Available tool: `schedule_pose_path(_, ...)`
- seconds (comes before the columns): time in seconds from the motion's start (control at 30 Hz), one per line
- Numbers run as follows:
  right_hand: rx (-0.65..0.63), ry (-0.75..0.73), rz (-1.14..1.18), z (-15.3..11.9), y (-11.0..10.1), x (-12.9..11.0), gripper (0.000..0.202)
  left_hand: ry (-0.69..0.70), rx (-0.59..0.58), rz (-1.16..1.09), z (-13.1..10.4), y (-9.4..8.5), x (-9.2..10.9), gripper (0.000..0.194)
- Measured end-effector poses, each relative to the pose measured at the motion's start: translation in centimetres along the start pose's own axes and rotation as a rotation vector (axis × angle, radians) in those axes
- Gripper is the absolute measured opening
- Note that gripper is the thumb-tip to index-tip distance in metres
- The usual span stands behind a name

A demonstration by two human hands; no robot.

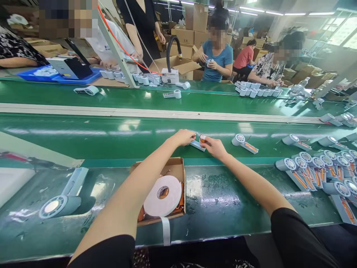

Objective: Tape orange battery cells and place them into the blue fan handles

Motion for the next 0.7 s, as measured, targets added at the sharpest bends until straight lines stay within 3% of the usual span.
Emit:
schedule_pose_path(0.3, -0.262, -0.058, -0.363, 1.0, -0.9, -2.6, 0.035, -0.072, 0.014, -0.022, 1.1, 0.5, 1.2, 0.029)
schedule_pose_path(0.5, -0.386, -0.056, -0.507, 1.0, -0.3, -3.7, 0.039, -0.120, 0.039, -0.063, 1.8, 0.8, 1.4, 0.026)
schedule_pose_path(0.7, -0.463, -0.089, -0.555, 1.6, 0.6, -5.1, 0.037, -0.139, 0.077, -0.121, 1.0, -0.4, 3.3, 0.023)
Point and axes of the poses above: each hand's wrist, its own z-axis towards the middle knuckle, its own y-axis out of the palm, x = y × z, the point moved 3 cm from there along z, towards the middle knuckle, and after that the axes turned 15 degrees about x, right-handed, at the moved point
